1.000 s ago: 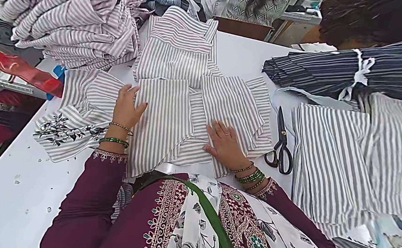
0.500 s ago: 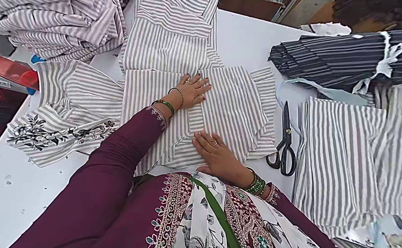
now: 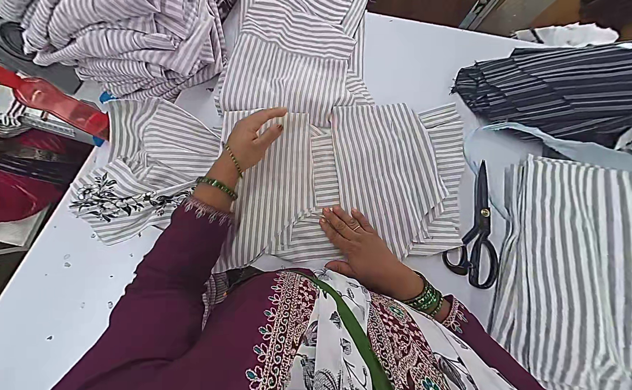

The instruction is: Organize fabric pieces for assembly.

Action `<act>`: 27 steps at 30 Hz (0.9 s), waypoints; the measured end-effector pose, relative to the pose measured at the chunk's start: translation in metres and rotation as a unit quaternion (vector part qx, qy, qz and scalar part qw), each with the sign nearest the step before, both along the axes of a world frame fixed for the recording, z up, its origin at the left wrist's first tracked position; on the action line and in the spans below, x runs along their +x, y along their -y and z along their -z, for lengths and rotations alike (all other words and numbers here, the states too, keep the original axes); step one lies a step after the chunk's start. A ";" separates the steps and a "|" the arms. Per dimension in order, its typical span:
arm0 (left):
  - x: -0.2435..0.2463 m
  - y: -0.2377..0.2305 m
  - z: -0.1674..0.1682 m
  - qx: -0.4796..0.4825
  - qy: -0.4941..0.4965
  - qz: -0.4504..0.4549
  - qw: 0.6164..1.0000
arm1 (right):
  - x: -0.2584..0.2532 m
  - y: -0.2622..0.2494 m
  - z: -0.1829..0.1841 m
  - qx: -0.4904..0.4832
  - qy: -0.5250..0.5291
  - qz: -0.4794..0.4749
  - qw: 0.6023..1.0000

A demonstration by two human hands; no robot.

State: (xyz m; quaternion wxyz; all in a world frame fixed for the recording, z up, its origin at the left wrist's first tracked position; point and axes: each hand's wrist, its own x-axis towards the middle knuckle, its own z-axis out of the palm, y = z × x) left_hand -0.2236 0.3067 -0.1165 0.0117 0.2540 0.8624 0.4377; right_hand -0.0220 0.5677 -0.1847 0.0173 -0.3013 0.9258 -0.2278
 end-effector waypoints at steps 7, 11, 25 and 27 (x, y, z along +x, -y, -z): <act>0.073 0.053 0.057 -0.313 0.025 -0.086 0.945 | -0.002 0.001 0.000 0.006 0.000 0.005 1.000; 0.075 0.054 0.064 -0.297 0.012 -0.097 0.950 | -0.003 0.002 0.001 0.015 -0.009 0.003 1.000; 0.080 0.057 0.061 -0.064 -0.015 -0.257 0.964 | -0.036 0.009 -0.023 0.006 0.046 0.212 0.976; 0.080 0.059 0.061 -0.019 -0.004 -0.285 0.958 | -0.038 0.010 -0.029 0.015 0.069 0.218 0.973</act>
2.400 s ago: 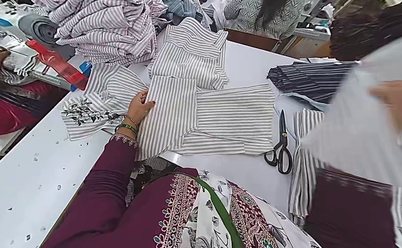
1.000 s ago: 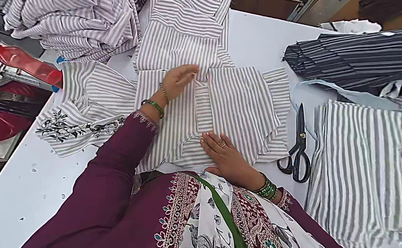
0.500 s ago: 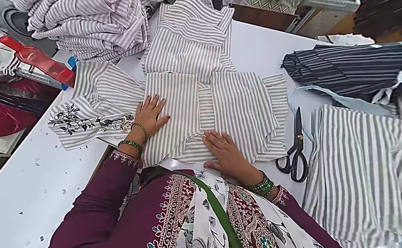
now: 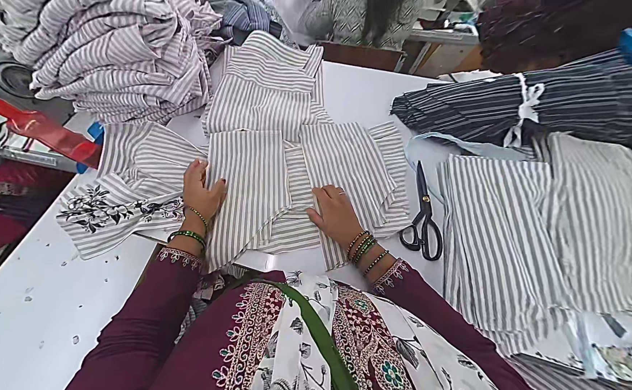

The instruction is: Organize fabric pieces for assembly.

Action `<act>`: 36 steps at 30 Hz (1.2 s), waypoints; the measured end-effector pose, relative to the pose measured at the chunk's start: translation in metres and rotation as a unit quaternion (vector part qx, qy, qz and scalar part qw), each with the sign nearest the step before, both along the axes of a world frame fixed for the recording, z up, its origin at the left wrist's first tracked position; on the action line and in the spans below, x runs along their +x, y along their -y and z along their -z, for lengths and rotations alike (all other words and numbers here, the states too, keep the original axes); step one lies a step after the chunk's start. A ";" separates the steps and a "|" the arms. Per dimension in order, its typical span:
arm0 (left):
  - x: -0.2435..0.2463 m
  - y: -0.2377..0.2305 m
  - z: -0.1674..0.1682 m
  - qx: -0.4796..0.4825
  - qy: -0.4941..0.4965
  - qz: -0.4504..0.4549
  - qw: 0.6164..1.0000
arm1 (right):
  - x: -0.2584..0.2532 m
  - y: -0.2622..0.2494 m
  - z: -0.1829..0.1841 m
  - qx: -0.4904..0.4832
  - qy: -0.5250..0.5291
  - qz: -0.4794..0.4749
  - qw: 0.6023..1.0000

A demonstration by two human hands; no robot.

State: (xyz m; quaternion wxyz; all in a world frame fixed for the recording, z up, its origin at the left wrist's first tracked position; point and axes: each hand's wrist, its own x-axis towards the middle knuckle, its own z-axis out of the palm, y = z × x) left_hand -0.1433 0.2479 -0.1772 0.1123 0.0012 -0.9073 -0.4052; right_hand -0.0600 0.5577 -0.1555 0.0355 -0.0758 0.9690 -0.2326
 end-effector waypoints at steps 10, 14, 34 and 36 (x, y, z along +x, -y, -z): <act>-0.005 0.009 -0.007 0.241 0.039 -0.062 0.968 | 0.003 -0.009 -0.008 -0.055 0.002 0.027 0.998; -0.006 0.010 -0.007 0.240 0.049 -0.057 0.968 | 0.002 -0.013 -0.004 -0.063 -0.007 0.022 0.998; -0.043 -0.094 -0.049 -0.174 -0.075 0.373 0.908 | 0.004 0.052 -0.004 0.080 0.097 -0.185 0.975; -0.071 -0.115 -0.041 -0.276 0.007 0.428 0.860 | 0.000 0.054 -0.006 0.115 0.147 -0.196 0.963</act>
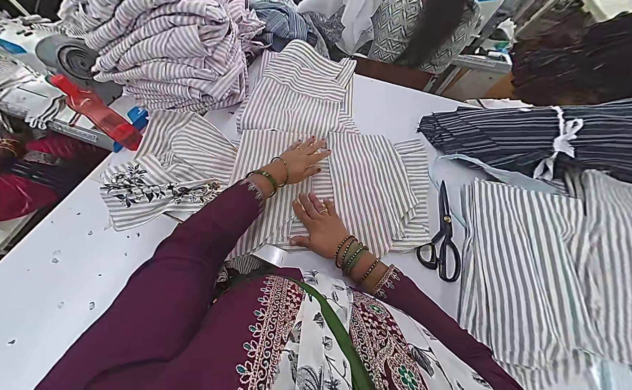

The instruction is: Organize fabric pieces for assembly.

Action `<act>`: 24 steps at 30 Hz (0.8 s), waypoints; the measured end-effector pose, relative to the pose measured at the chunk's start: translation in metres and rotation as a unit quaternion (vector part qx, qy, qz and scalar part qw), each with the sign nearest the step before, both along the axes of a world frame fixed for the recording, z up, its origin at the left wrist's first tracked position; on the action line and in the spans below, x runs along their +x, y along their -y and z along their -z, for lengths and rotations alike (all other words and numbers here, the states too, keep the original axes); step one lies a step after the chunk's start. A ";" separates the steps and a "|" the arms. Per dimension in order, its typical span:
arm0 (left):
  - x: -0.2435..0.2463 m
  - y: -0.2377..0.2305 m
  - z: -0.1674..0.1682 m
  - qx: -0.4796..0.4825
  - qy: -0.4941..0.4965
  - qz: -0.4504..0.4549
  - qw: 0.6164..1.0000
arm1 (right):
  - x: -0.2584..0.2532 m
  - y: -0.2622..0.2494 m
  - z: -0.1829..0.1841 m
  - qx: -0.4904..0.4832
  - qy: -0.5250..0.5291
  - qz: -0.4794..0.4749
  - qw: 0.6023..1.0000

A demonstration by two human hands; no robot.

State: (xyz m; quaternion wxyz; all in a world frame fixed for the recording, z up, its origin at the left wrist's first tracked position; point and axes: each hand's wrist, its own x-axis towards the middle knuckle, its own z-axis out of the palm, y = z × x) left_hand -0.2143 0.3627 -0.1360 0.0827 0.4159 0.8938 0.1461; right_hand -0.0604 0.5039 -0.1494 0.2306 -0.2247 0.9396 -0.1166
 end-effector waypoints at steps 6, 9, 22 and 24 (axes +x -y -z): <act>-0.021 0.000 0.033 -0.062 0.013 -0.016 0.998 | 0.010 -0.015 0.005 -0.006 -0.023 -0.003 1.000; -0.021 0.000 0.032 -0.047 0.020 -0.023 0.998 | 0.008 -0.018 -0.001 -0.020 -0.003 -0.006 1.000; 0.035 0.061 0.021 0.087 0.024 -0.333 0.939 | -0.008 -0.046 0.000 -0.102 -0.181 0.215 0.954; 0.052 0.094 0.020 0.138 0.078 -0.410 0.898 | -0.018 -0.055 -0.007 -0.061 -0.121 0.248 0.959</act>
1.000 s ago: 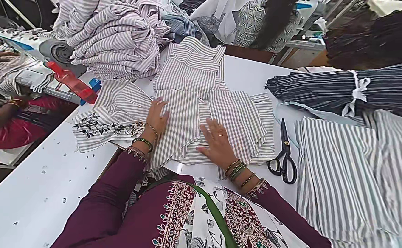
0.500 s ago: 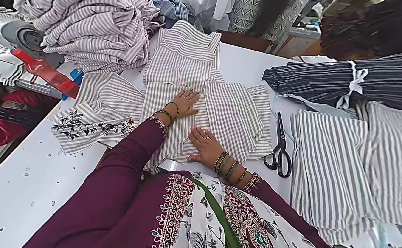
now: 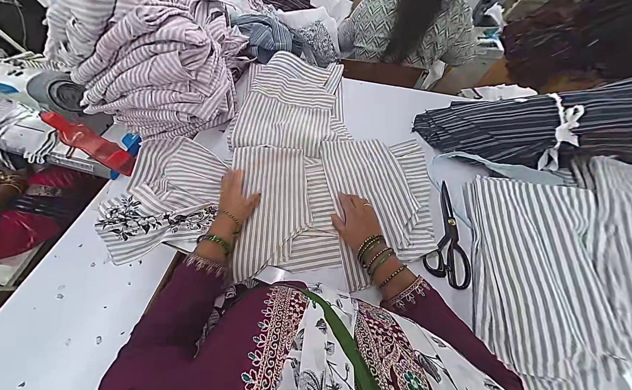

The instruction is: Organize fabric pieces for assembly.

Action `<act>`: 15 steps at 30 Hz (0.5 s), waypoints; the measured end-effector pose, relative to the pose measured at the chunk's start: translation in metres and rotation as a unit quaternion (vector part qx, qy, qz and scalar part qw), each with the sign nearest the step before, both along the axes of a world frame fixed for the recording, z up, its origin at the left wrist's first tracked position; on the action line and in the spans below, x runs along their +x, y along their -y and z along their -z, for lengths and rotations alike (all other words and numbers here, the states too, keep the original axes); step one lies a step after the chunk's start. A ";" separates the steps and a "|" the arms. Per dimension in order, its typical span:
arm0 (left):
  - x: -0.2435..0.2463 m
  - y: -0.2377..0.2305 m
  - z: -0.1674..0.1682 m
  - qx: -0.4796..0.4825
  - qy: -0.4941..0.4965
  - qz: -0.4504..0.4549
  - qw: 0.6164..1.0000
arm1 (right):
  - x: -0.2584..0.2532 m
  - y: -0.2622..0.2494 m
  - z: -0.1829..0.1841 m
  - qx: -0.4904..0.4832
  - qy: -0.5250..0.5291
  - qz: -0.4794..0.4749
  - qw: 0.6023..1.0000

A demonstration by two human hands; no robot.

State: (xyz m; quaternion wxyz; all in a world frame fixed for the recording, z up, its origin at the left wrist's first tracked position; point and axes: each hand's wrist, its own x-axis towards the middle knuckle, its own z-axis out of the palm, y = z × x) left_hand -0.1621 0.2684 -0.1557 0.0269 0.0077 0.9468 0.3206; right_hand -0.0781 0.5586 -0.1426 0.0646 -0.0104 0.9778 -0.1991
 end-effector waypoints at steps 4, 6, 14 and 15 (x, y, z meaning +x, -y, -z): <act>0.027 0.034 -0.019 0.158 0.077 -0.106 0.979 | -0.007 -0.006 0.003 -0.060 -0.022 0.026 0.998; 0.033 0.031 -0.029 0.262 0.143 -0.126 0.946 | -0.007 -0.014 0.010 -0.167 -0.077 0.047 0.982; 0.055 -0.078 -0.124 0.546 0.088 0.116 0.825 | 0.064 -0.091 -0.067 -0.544 -0.373 0.237 0.714; 0.056 -0.095 -0.138 0.586 0.067 0.151 0.793 | 0.079 -0.101 -0.076 -0.532 -0.399 0.241 0.707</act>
